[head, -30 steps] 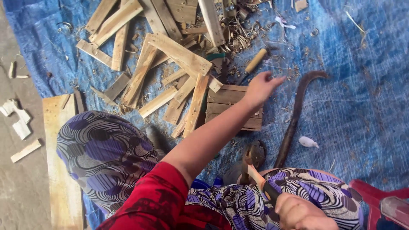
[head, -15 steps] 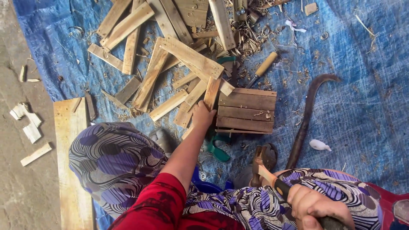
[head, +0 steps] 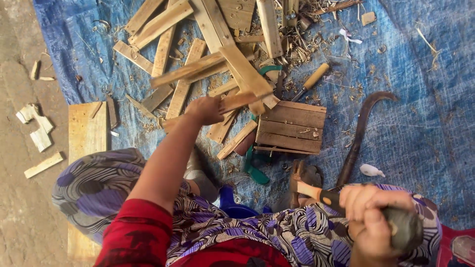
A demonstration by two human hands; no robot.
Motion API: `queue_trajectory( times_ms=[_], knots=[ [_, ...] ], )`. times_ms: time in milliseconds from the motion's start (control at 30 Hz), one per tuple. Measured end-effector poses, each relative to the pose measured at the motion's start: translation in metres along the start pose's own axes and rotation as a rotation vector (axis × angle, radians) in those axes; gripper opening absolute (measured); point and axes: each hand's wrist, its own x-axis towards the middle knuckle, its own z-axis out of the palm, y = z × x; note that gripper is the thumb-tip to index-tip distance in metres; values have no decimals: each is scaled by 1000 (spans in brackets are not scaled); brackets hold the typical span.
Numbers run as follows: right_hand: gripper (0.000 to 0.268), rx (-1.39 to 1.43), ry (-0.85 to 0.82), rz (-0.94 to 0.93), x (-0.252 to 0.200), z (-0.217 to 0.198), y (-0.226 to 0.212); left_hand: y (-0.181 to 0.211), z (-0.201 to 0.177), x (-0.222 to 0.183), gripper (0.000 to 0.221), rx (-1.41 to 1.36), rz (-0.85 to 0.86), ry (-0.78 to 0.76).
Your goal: Dismantling and assembling a small wooden crate using manual tools like a hammer, saw, and pry bar on a tarp-covered floor.
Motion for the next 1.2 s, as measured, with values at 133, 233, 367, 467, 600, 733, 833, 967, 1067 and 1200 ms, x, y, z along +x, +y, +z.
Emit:
queue_trajectory(
  times_ms=[133, 233, 367, 467, 600, 733, 833, 967, 1067, 1200],
  knots=[
    [3, -20, -82, 43, 60, 19, -24, 8, 9, -20, 34, 0, 121, 17],
    [3, 29, -91, 141, 98, 26, -29, 23, 17, -31, 40, -94, 172, 42],
    [11, 73, -114, 249, 148, 27, -18, 41, 16, -42, 34, -42, 316, 61],
    [14, 11, -58, 318, 172, 22, -1, 50, 18, -51, 35, 22, 358, 46],
    [15, -57, -17, 392, 186, 12, 26, 54, 23, -52, 37, 22, 366, 66],
    [21, -57, 10, 463, 191, 8, 41, 56, 17, -56, 39, 52, 348, 17],
    [24, -76, -5, 458, 198, 3, 49, 54, 18, -56, 37, 95, 390, 52],
    [28, -170, 36, 485, 203, 0, 60, 56, 21, -57, 39, 132, 380, 33],
    [28, -238, 87, 534, 208, 4, 68, 62, 10, -61, 45, 201, 417, -12],
    [30, -338, 203, 633, 218, 11, 85, 75, 8, -61, 47, 292, 547, -59]
  ],
)
